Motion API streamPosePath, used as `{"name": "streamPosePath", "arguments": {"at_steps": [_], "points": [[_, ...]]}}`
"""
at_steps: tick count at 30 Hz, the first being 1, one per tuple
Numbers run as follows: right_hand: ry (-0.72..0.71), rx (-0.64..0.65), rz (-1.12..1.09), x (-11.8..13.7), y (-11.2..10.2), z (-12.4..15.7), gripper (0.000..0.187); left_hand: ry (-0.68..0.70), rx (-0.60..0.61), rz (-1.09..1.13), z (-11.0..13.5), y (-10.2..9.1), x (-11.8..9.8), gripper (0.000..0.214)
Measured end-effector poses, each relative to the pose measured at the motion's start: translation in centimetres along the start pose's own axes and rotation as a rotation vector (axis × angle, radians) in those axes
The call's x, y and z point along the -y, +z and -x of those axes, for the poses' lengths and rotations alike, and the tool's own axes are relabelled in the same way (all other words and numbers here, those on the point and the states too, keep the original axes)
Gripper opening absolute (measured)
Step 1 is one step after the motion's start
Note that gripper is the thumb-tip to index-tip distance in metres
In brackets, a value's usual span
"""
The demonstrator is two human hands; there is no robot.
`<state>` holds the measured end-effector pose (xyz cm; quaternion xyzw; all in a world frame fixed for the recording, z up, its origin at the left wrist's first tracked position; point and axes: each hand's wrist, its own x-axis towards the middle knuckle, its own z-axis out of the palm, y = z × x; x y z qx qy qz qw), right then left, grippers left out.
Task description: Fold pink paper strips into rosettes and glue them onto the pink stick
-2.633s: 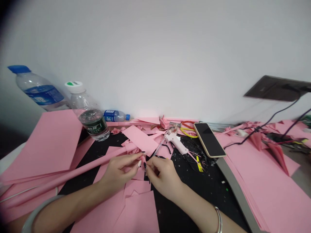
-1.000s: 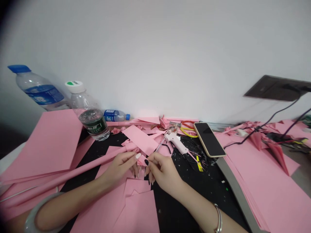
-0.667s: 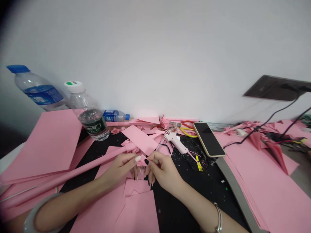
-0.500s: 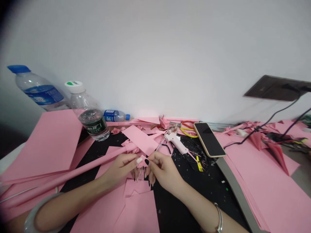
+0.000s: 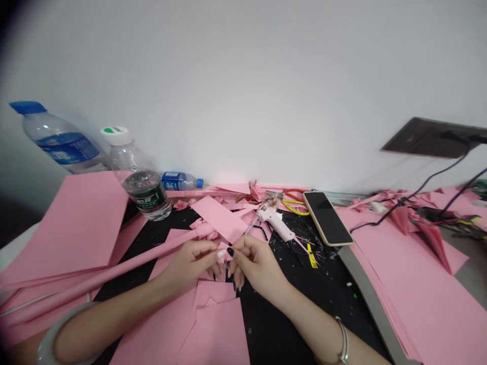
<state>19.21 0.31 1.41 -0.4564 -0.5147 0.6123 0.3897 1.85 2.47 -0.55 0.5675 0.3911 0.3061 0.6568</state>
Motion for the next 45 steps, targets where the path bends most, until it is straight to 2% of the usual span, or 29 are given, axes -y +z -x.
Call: {"name": "streamPosePath", "arguments": {"at_steps": [17,34,40,45], "points": [[0.058,0.017,-0.069,0.19,0.28,0.07,0.032,-0.031,-0.009,0.069,0.02,0.06,0.23,0.03],[0.065,0.02,-0.07,0.2,0.28,0.11,0.032,0.011,-0.031,-0.03,0.21,0.34,-0.19,0.034],[0.017,0.019,-0.062,0.31,0.21,0.09,0.031,-0.003,0.026,0.024,-0.07,0.24,-0.06,0.031],[0.016,0.025,-0.08,0.09,0.16,0.03,0.029,-0.012,0.045,-0.028,-0.1,0.29,-0.18,0.034]]}}
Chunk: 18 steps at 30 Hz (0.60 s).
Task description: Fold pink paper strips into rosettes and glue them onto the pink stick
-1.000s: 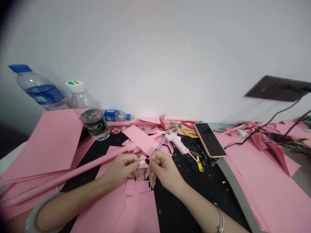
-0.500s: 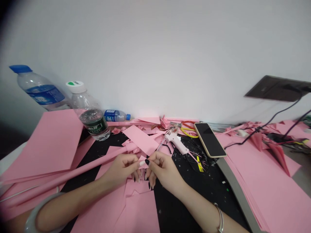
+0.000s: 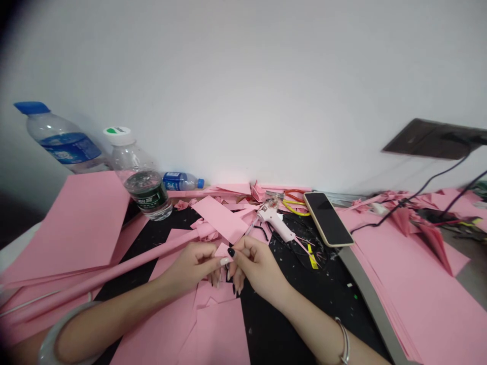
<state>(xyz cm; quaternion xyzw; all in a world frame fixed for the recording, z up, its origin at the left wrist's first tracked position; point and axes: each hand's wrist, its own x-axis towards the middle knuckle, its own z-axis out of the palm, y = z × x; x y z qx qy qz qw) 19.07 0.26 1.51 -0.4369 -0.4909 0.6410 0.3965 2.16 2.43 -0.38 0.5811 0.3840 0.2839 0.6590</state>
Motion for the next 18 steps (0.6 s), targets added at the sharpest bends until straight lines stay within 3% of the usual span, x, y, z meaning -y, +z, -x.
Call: {"name": "streamPosePath", "arguments": {"at_steps": [13,18], "points": [[-0.005,-0.002,0.047,-0.15,0.15,0.22,0.028,0.066,0.09,0.069,0.07,-0.21,0.1,0.038],[-0.036,-0.057,0.112,-0.15,0.14,0.27,0.021,0.077,0.081,0.047,0.01,-0.38,0.49,0.043]]}}
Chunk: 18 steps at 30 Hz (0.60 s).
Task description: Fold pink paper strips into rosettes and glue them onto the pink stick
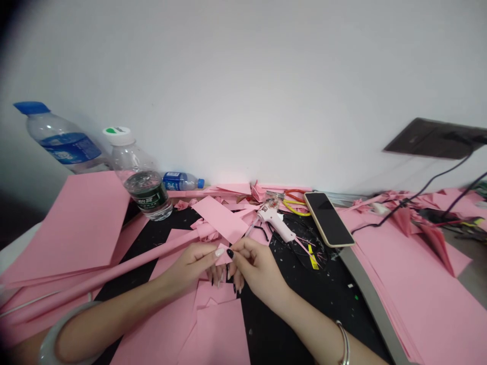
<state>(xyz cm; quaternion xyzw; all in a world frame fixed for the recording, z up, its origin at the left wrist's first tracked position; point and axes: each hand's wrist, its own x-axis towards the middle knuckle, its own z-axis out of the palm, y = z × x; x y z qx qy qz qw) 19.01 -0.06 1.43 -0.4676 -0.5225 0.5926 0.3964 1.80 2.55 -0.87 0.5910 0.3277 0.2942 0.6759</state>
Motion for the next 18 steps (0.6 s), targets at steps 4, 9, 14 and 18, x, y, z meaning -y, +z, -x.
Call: {"name": "streamPosePath", "arguments": {"at_steps": [4,9,14,18], "points": [[-0.008,0.007,0.088,0.0,-0.2,-0.1,0.016,-0.016,-0.039,0.001,0.0,0.2,-0.3,0.033],[-0.293,-0.102,0.412,0.1,-0.6,0.0,0.024,-0.083,-0.089,0.044,0.0,0.2,-0.8,0.026],[-0.657,-0.091,0.747,0.0,-1.1,0.0,0.029,-0.077,-0.112,0.064,0.0,0.1,-0.9,0.027],[-0.812,-0.168,0.809,-0.3,-1.3,-0.1,0.02,-0.117,-0.071,0.116,0.0,0.2,-1.0,0.029]]}}
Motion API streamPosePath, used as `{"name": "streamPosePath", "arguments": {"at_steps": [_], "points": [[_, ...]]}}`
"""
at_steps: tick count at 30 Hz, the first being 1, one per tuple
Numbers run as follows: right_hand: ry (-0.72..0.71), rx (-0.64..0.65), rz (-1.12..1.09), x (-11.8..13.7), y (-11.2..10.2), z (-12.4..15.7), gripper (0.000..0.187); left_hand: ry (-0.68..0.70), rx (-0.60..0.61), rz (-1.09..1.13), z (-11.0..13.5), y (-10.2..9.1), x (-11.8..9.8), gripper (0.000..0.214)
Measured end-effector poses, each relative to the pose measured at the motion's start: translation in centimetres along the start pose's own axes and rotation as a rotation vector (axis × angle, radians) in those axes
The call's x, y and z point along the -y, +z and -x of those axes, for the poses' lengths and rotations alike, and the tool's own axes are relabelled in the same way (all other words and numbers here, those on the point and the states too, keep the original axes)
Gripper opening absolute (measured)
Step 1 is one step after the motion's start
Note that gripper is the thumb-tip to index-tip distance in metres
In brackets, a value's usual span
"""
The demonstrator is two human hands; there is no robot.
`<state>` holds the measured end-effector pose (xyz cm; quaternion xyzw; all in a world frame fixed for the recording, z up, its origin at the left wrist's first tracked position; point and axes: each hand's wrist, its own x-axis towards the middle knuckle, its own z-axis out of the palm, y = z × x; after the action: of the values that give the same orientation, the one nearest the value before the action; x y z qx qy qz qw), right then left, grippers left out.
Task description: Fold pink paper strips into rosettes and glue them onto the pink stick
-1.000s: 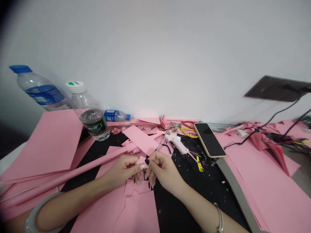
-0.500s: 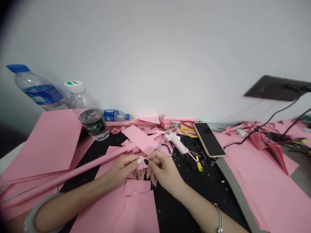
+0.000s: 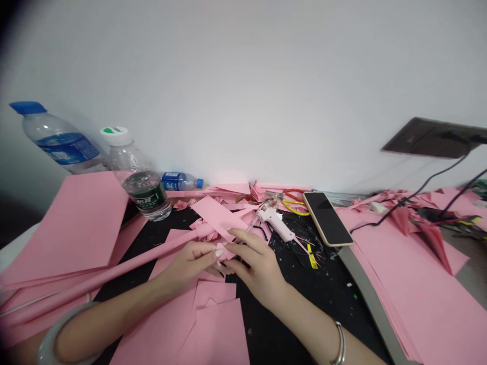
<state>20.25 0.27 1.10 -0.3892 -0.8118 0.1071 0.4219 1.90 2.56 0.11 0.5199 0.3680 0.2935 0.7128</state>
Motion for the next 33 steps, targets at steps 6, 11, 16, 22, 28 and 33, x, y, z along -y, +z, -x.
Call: {"name": "streamPosePath", "arguments": {"at_steps": [6,11,16,22,28,33], "points": [[-0.049,-0.053,0.007,0.38,-0.3,-0.29,0.013,-0.012,0.005,0.048,0.02,0.03,0.01,0.034],[0.005,-0.036,-0.018,0.73,-0.45,-0.44,0.012,-0.03,0.014,0.083,0.01,0.05,-0.06,0.033],[0.029,-0.038,-0.044,0.81,-0.31,-0.23,0.014,-0.007,0.036,0.078,0.09,-0.08,-0.06,0.033],[0.139,-0.018,-0.133,0.89,-0.34,-0.26,0.016,0.046,0.074,0.045,0.06,-0.2,0.42,0.033],[0.302,0.032,-0.262,0.94,-0.17,-0.56,0.015,0.006,0.008,0.045,0.08,0.06,0.38,0.028],[0.374,0.054,-0.352,0.96,0.13,-0.63,0.015,0.003,0.014,0.022,0.11,0.19,0.23,0.027]]}}
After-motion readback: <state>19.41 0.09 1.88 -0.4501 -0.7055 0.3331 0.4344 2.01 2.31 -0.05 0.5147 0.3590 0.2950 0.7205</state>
